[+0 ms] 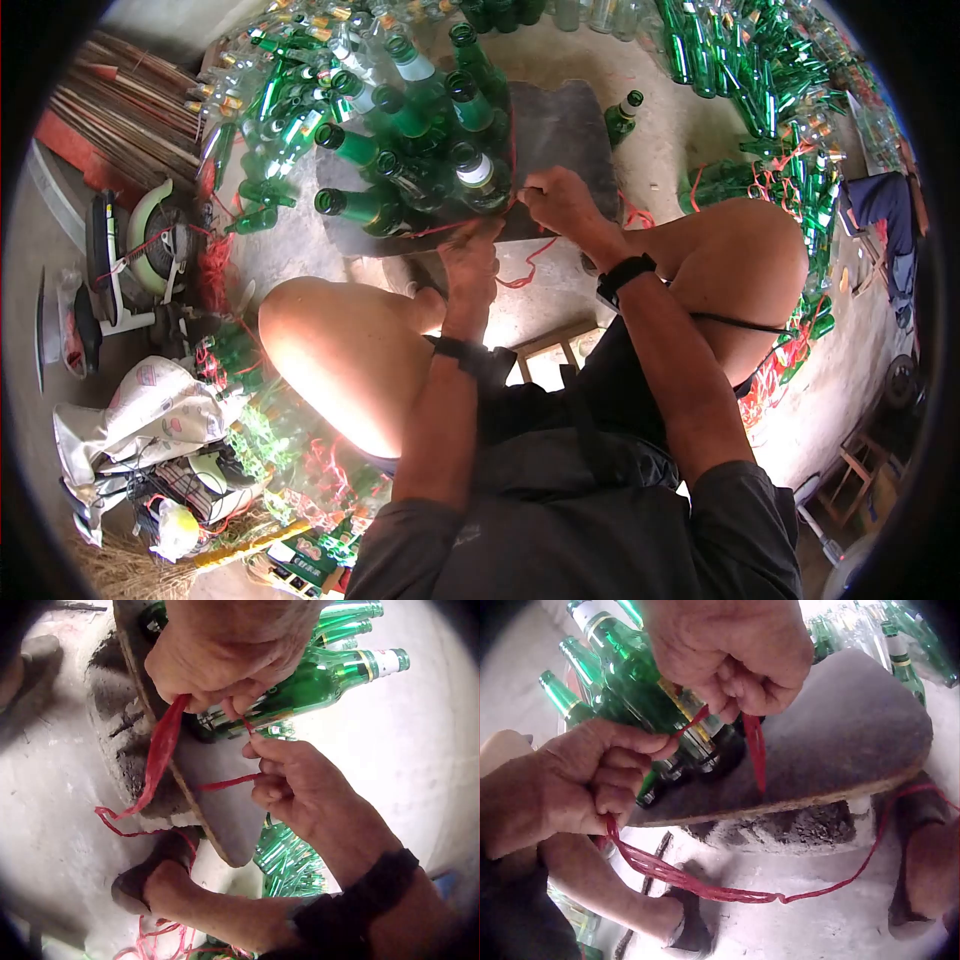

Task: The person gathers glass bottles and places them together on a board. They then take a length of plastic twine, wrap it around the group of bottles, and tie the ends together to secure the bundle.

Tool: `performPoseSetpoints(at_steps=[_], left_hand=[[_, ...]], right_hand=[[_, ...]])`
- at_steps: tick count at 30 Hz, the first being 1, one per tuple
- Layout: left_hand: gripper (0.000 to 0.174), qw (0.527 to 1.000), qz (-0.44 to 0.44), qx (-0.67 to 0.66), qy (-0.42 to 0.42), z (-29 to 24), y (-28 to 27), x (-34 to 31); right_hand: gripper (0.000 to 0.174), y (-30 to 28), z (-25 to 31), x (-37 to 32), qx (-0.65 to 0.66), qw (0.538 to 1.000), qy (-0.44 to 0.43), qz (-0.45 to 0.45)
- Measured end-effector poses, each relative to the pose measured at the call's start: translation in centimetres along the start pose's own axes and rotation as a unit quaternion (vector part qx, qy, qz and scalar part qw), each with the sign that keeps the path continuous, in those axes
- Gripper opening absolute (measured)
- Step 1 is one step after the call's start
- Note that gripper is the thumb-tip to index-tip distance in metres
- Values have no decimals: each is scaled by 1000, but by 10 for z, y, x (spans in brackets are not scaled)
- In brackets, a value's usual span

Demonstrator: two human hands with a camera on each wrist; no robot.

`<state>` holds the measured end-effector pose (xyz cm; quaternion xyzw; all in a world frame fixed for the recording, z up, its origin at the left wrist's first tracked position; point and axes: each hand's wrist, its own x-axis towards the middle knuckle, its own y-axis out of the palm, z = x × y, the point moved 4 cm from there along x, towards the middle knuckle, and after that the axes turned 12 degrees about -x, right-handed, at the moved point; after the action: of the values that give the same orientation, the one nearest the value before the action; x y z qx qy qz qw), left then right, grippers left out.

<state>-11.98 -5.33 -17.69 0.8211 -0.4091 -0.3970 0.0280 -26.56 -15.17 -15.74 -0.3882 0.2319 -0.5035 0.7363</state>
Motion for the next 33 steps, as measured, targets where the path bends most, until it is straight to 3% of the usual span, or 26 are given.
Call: performPoseSetpoints(at_steps=[7, 14, 16, 18, 22, 24, 28, 30, 33], left_hand=[[8, 999, 16, 29, 30, -4, 0, -1], [13, 995, 7, 69, 73, -3, 0, 4], [12, 994, 3, 78, 73, -6, -3, 1], [13, 994, 24, 102, 14, -7, -7, 0], [16, 997, 3, 81, -8, 2, -9, 5], [17, 988, 2, 78, 133, 0, -8, 9], [25, 979, -26, 77, 187, -4, -16, 12], [47, 982, -39, 89, 164, -10, -21, 11], [48, 967, -73, 113, 215, -19, -26, 7]], right_hand=[[20, -3, -3, -4, 44, 990, 104, 80], [17, -13, 6, -4, 76, 982, 127, 114], [18, -8, 4, -4, 63, 991, 99, 70], [18, -5, 0, -6, 65, 990, 102, 73], [19, -5, 0, -6, 51, 993, 94, 58], [19, -6, 0, -6, 59, 992, 95, 61], [20, -4, -2, -7, 70, 992, 92, 57], [19, -1, -4, -8, 74, 993, 79, 42], [18, 3, -7, -7, 80, 995, 55, 19]])
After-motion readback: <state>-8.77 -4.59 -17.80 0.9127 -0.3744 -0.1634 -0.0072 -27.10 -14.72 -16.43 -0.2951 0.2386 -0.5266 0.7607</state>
